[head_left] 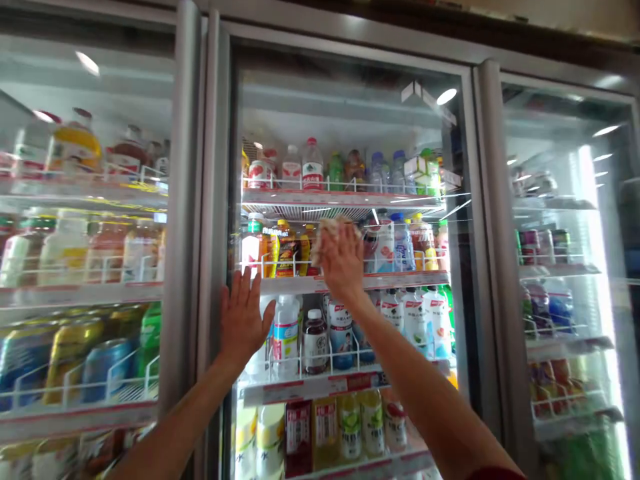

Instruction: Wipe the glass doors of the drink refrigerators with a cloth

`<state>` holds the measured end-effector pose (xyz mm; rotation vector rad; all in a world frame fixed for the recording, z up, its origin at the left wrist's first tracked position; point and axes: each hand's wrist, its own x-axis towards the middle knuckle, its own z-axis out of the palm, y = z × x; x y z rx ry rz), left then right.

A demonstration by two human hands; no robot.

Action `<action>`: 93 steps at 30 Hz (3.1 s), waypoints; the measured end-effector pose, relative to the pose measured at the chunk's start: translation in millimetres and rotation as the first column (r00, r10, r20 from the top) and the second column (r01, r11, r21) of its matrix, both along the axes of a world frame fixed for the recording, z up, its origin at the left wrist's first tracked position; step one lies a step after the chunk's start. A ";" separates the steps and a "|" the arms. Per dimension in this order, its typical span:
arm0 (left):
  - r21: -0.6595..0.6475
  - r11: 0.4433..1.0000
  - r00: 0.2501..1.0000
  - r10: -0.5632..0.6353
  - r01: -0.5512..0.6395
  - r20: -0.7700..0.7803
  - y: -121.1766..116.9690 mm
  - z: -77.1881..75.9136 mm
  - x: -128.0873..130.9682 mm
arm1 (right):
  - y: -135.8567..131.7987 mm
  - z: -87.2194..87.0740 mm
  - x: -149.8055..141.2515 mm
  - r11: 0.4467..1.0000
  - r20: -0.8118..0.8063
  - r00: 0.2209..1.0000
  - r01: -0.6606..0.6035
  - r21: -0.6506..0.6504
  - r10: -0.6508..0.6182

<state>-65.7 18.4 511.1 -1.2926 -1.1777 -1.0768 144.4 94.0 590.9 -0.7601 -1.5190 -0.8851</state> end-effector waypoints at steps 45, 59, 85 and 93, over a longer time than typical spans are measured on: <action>-0.033 0.999 0.999 -0.036 0.035 -0.025 14.4 38.5 19.3 | 22.2 0.7 68.1 0.999 -0.203 0.978 -0.043 0.014 0.045; -0.048 0.898 0.891 -0.439 0.437 -0.118 38.2 57.6 146.6 | 7.9 -46.5 38.6 0.956 0.145 0.952 -0.281 0.081 0.268; 0.223 0.975 0.968 -0.065 0.010 0.243 56.6 120.4 108.0 | 53.9 -9.1 155.2 0.986 -0.068 0.984 -0.160 0.046 0.163; 0.038 0.997 0.987 -0.060 0.066 -0.150 89.9 88.8 234.9 | 59.0 -13.8 160.9 0.938 -0.089 0.938 -0.323 0.128 0.335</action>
